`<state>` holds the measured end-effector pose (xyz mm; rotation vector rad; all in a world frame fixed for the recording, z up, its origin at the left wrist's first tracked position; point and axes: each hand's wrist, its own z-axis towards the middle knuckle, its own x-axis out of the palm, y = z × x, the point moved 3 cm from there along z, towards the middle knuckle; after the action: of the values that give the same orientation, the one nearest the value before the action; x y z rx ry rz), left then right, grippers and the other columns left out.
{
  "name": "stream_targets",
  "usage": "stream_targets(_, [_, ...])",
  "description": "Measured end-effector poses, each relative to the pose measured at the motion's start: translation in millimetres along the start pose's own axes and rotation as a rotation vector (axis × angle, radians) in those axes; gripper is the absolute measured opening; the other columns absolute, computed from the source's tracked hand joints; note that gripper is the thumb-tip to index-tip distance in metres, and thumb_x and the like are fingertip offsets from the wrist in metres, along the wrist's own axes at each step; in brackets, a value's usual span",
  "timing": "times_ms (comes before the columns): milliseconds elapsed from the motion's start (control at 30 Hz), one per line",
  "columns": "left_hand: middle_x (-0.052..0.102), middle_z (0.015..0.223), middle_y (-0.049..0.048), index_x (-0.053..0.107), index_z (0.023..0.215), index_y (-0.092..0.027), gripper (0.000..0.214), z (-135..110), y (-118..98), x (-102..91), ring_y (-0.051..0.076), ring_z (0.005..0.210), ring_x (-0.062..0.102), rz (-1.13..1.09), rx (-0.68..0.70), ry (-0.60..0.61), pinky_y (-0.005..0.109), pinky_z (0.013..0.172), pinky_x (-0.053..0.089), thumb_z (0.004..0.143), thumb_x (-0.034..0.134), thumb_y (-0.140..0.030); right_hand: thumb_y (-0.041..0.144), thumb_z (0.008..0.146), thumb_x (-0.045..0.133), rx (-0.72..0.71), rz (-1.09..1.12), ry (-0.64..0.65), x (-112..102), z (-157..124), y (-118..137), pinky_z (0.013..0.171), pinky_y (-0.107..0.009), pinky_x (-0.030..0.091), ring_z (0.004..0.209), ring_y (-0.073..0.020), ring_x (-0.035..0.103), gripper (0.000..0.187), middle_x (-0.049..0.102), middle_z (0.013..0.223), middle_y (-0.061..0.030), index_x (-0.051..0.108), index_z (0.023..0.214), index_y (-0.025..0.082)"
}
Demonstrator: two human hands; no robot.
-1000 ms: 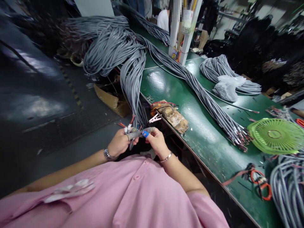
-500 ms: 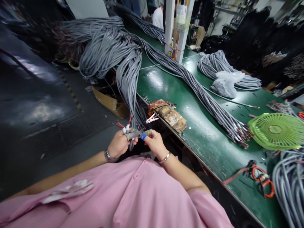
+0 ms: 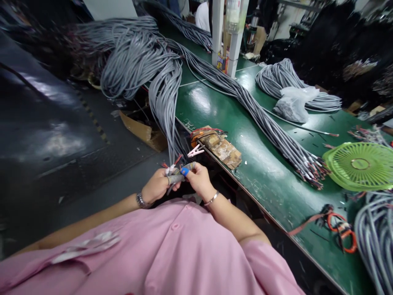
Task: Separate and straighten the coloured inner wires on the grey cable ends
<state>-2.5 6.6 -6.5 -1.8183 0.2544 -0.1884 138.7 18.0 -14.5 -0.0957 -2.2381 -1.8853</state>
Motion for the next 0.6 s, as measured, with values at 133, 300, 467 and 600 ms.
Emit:
stream_targets(133, [0.057,0.047,0.0001,0.058,0.056,-0.015,0.018,0.1,-3.8,-2.7,0.01,0.041,0.047,-0.062,0.022,-0.072,0.022,0.043,0.035,0.068,0.062,-0.027,0.044,0.064,0.076,0.024,0.04,-0.057,-0.9,-4.1,0.4,0.049,-0.022,0.044,0.053,-0.0095,0.05,0.032,0.058,0.062,0.0031,0.058,0.072,0.018])
stream_targets(300, [0.056,0.046,0.0002,0.056,0.053,-0.015,0.023,0.4,-9.3,-3.9,0.008,0.04,0.045,-0.092,0.045,-0.105,0.022,0.042,0.03,0.071,0.063,-0.029,0.042,0.066,0.076,0.03,0.168,-0.11,-2.7,-7.6,-0.8,0.05,-0.022,0.045,0.051,-0.008,0.045,0.03,0.053,0.059,0.0051,0.057,0.072,0.018])
stream_targets(467, [0.055,0.045,-0.0008,0.057,0.054,-0.014,0.02,-2.0,-9.5,-4.7,0.008,0.039,0.045,-0.112,0.03,-0.111,0.021,0.041,0.032,0.069,0.064,-0.026,0.043,0.07,0.072,0.11,0.268,-0.079,-7.0,-7.1,0.0,0.054,-0.022,0.046,0.052,-0.007,0.045,0.029,0.052,0.062,0.0054,0.061,0.081,0.019])
stream_targets(600, [0.057,0.046,-0.0003,0.058,0.055,-0.015,0.017,-4.1,-5.8,-2.5,0.01,0.041,0.048,-0.101,0.027,-0.068,0.022,0.043,0.038,0.069,0.063,-0.024,0.042,0.068,0.074,0.09,0.149,0.035,-1.7,-8.3,8.4,0.059,-0.022,0.046,0.063,-0.0089,0.054,0.034,0.063,0.078,0.0005,0.065,0.091,0.019])
